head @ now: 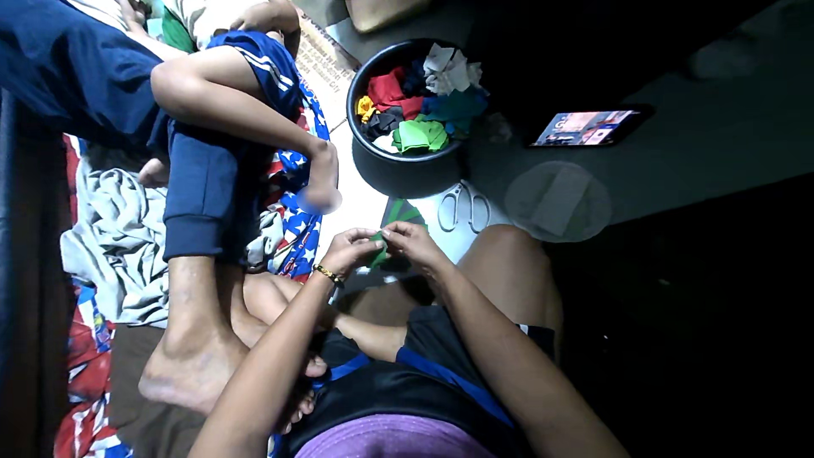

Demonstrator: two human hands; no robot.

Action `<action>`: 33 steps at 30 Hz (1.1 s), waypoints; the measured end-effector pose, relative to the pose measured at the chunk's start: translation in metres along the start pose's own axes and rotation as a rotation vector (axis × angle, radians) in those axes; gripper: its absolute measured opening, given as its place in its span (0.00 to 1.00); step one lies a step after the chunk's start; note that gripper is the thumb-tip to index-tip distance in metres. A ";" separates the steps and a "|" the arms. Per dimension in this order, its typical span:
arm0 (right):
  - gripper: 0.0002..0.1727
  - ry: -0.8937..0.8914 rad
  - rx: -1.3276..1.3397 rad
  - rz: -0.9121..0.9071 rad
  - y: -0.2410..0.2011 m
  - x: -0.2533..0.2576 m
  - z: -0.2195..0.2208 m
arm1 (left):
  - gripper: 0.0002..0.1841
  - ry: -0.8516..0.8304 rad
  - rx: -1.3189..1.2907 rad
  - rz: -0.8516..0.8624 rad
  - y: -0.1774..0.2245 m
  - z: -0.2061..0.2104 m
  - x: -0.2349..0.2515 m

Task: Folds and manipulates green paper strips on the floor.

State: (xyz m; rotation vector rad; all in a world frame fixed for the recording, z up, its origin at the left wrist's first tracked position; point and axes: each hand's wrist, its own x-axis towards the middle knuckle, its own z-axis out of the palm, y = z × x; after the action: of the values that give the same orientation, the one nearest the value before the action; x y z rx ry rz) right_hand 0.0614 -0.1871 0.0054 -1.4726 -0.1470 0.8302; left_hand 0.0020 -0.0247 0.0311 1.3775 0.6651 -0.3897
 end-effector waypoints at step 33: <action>0.27 0.004 -0.073 -0.110 -0.003 0.008 -0.020 | 0.25 -0.055 -0.033 0.082 -0.027 0.016 0.002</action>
State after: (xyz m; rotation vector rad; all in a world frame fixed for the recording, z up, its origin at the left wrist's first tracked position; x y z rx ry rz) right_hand 0.0796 -0.1991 0.0022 -1.5202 -0.2555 0.7391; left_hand -0.0093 -0.0449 0.0100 1.3540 0.5658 -0.3486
